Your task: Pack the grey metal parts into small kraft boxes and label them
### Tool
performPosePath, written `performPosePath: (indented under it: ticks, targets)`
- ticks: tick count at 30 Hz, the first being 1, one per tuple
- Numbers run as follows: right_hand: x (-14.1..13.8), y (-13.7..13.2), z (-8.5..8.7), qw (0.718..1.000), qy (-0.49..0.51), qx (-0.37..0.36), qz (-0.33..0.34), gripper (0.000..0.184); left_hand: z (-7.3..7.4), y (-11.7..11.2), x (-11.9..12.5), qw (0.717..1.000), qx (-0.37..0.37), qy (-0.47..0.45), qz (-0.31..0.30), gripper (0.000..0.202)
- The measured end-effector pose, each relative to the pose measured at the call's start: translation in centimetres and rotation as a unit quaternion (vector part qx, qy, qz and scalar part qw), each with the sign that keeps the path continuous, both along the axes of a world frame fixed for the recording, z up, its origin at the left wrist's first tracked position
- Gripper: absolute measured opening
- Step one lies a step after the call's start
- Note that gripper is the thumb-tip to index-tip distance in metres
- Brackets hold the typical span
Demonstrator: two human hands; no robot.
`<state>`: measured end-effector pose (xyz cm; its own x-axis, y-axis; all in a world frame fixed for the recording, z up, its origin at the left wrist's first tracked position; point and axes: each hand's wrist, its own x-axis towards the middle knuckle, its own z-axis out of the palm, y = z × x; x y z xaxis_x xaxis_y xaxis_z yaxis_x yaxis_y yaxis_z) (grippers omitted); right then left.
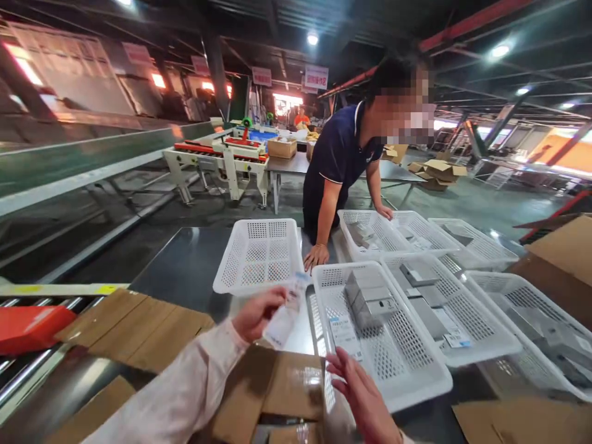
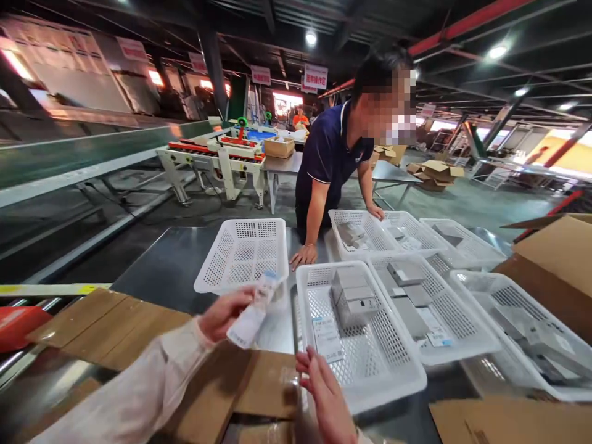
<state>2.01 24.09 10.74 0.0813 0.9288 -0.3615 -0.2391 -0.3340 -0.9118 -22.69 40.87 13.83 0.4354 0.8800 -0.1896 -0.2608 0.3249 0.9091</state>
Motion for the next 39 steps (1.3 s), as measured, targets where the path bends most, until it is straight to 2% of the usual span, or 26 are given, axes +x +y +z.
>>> performPosePath:
  ticks: [2,3,6,9,11,14,16,18,20,22,25,28,30,32,34,39]
  targets:
    - [-1.8,0.7,1.5,0.995,0.097,-0.001,0.035,0.08,-1.0,-5.7,3.0,0.98,-0.097,-0.158,-0.064,0.019]
    - [-2.3,0.7,2.0,0.991,0.126,0.007,0.045,0.078,-1.6,-8.3,4.5,0.97,-0.131,-0.19,-0.077,0.02]
    - [-2.0,-1.4,2.4,0.986,0.161,0.018,0.033,0.061,-3.3,-14.2,8.6,0.951,-0.202,-0.228,-0.061,0.025]
    - [0.2,-5.4,1.9,0.982,0.187,0.022,-0.003,0.047,-4.1,-18.3,11.6,0.95,-0.231,-0.21,-0.03,0.037]
    - [1.9,-7.7,1.6,0.975,0.211,0.035,-0.068,0.043,-4.2,-20.9,13.0,0.965,-0.208,-0.159,-0.009,0.041]
    - [4.5,-9.9,1.6,0.953,0.228,0.025,-0.199,0.044,-4.2,-25.2,14.2,0.993,-0.118,-0.029,-0.001,0.053]
    - [6.7,-10.9,1.8,0.938,0.22,0.025,-0.265,0.049,-4.4,-28.1,14.4,0.996,-0.045,0.074,-0.012,0.055]
    - [9.3,-12.1,2.1,0.938,0.175,0.049,-0.295,0.054,-4.5,-30.8,14.4,0.985,0.034,0.167,-0.027,0.049]
    - [12.2,-14.0,2.2,0.963,0.082,0.069,-0.246,0.054,-4.7,-32.7,14.4,0.969,0.071,0.229,-0.057,0.04]
    - [14.7,-16.7,2.3,0.987,-0.03,0.075,-0.138,0.053,-4.6,-33.4,14.7,0.959,0.066,0.259,-0.091,0.037]
    - [17.2,-21.4,2.7,0.99,-0.124,0.07,-0.003,0.048,-3.5,-33.0,16.3,0.948,0.071,0.285,-0.124,0.035]
    - [18.3,-25.5,3.4,0.974,-0.182,0.079,0.108,0.037,-1.8,-32.5,19.2,0.942,0.051,0.259,-0.209,0.022]
    - [18.9,-27.3,3.7,0.952,-0.225,0.11,0.173,0.034,-0.8,-33.0,21.3,0.937,-0.021,0.208,-0.281,0.022]
    - [19.5,-28.5,3.9,0.932,-0.254,0.143,0.217,0.033,0.0,-34.0,23.0,0.926,-0.086,0.167,-0.327,0.024]
    - [20.1,-29.4,4.0,0.919,-0.264,0.162,0.244,0.033,0.6,-35.2,24.3,0.918,-0.108,0.154,-0.349,0.024]
    - [21.5,-30.7,4.8,0.905,-0.268,0.185,0.274,0.036,1.4,-37.4,25.7,0.904,-0.079,0.187,-0.375,0.024]
